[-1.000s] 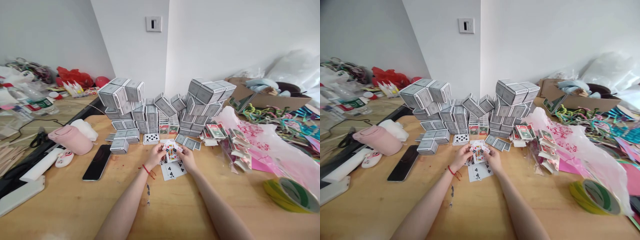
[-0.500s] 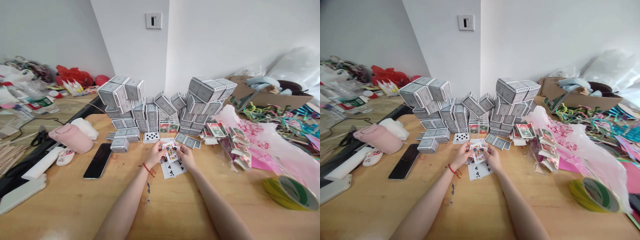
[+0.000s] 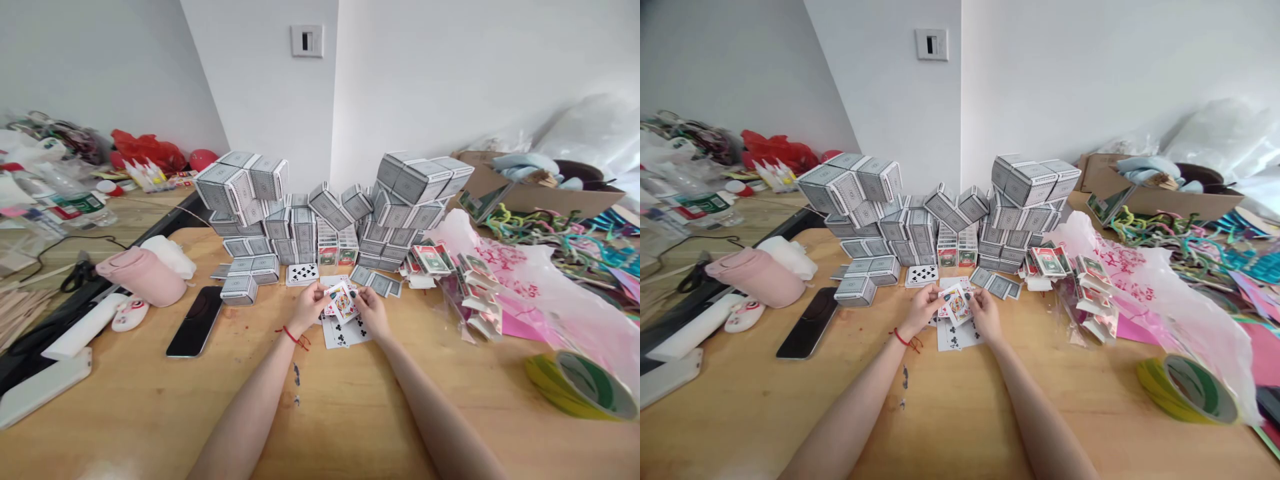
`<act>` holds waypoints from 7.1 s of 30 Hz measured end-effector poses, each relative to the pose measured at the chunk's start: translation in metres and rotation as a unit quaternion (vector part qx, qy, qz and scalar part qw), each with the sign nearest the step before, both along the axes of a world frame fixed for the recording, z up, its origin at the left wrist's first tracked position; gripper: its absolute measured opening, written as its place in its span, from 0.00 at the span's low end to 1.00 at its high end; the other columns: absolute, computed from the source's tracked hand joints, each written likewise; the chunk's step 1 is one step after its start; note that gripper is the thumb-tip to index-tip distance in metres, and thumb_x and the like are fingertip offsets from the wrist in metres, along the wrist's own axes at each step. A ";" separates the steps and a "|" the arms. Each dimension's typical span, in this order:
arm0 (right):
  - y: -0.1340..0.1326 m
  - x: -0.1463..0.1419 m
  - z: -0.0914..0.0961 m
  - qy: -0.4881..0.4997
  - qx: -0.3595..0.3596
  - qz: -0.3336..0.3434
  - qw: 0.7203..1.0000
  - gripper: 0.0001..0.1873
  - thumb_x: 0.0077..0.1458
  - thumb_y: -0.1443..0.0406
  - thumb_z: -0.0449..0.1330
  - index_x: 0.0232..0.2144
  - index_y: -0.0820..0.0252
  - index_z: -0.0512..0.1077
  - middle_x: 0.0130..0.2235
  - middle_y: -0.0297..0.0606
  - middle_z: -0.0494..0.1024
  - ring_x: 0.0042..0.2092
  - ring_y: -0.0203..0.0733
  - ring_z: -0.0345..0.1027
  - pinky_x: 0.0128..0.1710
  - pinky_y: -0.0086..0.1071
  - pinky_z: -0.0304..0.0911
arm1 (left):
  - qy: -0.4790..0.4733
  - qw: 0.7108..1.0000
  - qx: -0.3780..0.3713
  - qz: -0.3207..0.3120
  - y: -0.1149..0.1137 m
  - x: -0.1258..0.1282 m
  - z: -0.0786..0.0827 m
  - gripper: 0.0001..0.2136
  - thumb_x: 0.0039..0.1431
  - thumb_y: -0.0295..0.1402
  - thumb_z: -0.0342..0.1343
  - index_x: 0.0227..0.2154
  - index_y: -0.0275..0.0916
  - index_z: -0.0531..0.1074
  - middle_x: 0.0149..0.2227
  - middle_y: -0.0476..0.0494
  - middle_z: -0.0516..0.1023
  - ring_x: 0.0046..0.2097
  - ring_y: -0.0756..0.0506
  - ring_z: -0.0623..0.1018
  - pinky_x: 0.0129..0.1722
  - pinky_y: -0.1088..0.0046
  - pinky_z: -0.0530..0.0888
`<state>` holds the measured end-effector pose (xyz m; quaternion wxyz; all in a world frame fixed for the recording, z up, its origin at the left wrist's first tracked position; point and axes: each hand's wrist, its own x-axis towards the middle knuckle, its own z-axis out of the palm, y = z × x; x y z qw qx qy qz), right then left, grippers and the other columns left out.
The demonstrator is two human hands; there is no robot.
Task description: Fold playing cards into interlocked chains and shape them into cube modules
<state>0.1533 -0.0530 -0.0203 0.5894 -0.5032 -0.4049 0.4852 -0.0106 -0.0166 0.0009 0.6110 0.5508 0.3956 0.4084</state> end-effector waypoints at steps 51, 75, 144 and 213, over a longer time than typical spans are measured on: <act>-0.005 0.003 0.015 -0.006 -0.021 0.054 0.998 0.16 0.39 0.55 0.65 0.28 0.60 0.71 0.29 0.37 0.77 0.31 0.42 0.70 0.30 0.33 0.65 | 0.105 0.992 0.069 0.028 -0.002 0.004 -0.003 0.10 0.50 0.36 0.50 0.19 0.38 0.59 0.17 0.54 0.58 0.20 0.54 0.61 0.19 0.80 0.58; -0.003 0.007 0.001 -0.085 -0.032 0.077 0.993 0.18 0.44 0.51 0.60 0.27 0.60 0.73 0.25 0.36 0.76 0.27 0.41 0.67 0.26 0.31 0.61 | 0.113 0.989 0.086 0.041 -0.004 0.002 0.004 0.15 0.49 0.37 0.50 0.13 0.38 0.54 0.15 0.55 0.55 0.20 0.54 0.59 0.19 0.78 0.56; -0.006 0.006 0.004 -0.059 -0.054 0.040 0.996 0.24 0.38 0.48 0.62 0.28 0.63 0.75 0.25 0.40 0.77 0.26 0.44 0.69 0.23 0.32 0.60 | 0.118 0.993 0.014 0.015 0.002 0.010 0.002 0.13 0.47 0.40 0.54 0.18 0.35 0.65 0.17 0.53 0.66 0.20 0.53 0.65 0.21 0.78 0.61; -0.006 -0.011 0.003 -0.132 0.024 -0.007 0.991 0.17 0.50 0.53 0.54 0.32 0.60 0.71 0.30 0.39 0.77 0.31 0.42 0.70 0.30 0.31 0.64 | 0.411 0.743 0.499 0.173 -0.029 0.034 -0.001 0.11 0.61 0.31 0.44 0.27 0.37 0.68 0.21 0.45 0.71 0.26 0.49 0.73 0.27 0.74 0.63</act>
